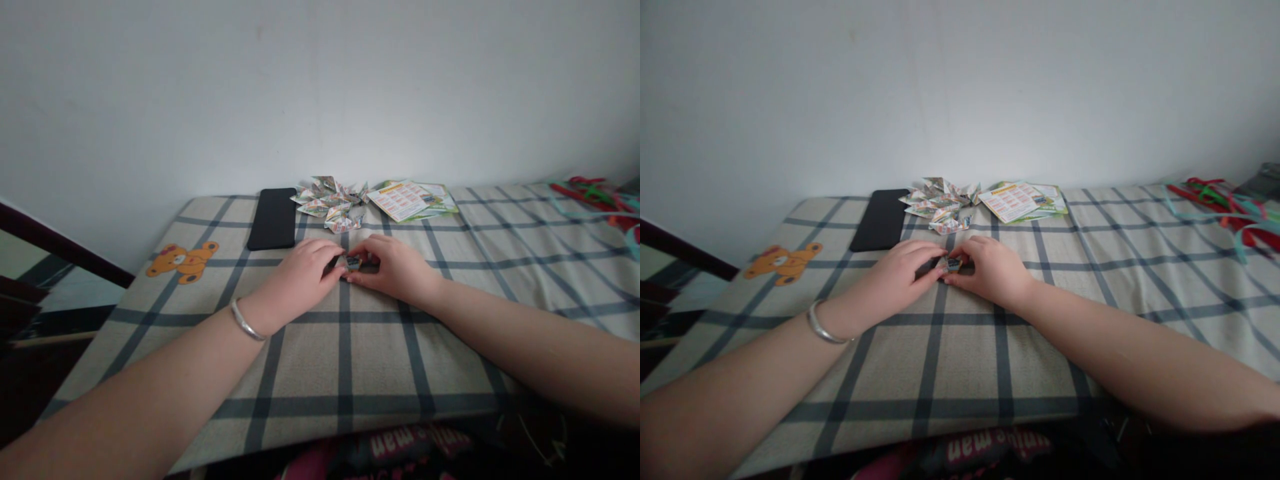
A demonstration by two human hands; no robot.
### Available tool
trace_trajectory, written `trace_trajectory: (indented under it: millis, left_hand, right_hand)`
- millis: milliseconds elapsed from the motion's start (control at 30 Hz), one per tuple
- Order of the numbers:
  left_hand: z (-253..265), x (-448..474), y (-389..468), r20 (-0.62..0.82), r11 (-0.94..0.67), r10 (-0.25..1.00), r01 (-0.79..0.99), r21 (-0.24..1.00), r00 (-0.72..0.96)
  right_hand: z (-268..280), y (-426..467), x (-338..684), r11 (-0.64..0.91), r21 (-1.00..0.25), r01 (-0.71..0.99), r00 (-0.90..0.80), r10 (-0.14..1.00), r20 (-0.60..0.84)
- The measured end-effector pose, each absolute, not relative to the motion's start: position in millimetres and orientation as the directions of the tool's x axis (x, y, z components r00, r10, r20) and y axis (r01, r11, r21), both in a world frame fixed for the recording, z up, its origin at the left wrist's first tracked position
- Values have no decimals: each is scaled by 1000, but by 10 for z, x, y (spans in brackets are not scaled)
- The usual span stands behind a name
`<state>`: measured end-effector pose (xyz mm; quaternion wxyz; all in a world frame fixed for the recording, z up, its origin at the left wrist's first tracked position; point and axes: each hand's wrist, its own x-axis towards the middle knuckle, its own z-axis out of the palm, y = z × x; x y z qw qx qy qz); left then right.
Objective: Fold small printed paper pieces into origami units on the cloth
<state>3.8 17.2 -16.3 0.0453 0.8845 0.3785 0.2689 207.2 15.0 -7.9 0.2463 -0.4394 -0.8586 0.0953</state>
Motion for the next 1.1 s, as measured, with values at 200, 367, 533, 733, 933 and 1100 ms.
trace_trajectory:
  millis: [200,367,533,733,933,1100]
  left_hand:
    - [-138,27,201,408,-627,777,656,421,480]
    - [-53,22,168,454,-685,723,626,372,521]
    - [103,-149,300,497,-488,787,861,140,365]
    - [230,-464,760,271,-22,962,992,123,-13]
    - [262,-450,1090,136,95,985,992,83,-106]
    - [253,-356,1270,127,180,974,981,73,-188]
  right_hand:
    - [-95,130,2052,573,-435,695,-479,820,315]
    - [-51,128,2046,614,-420,668,-532,789,307]
    - [-31,122,2056,563,-484,670,-493,825,277]
    - [-13,118,2063,513,-533,673,-477,851,218]
    - [7,115,2079,486,-567,665,-471,862,186]
    - [6,111,2085,505,-566,651,-479,852,209]
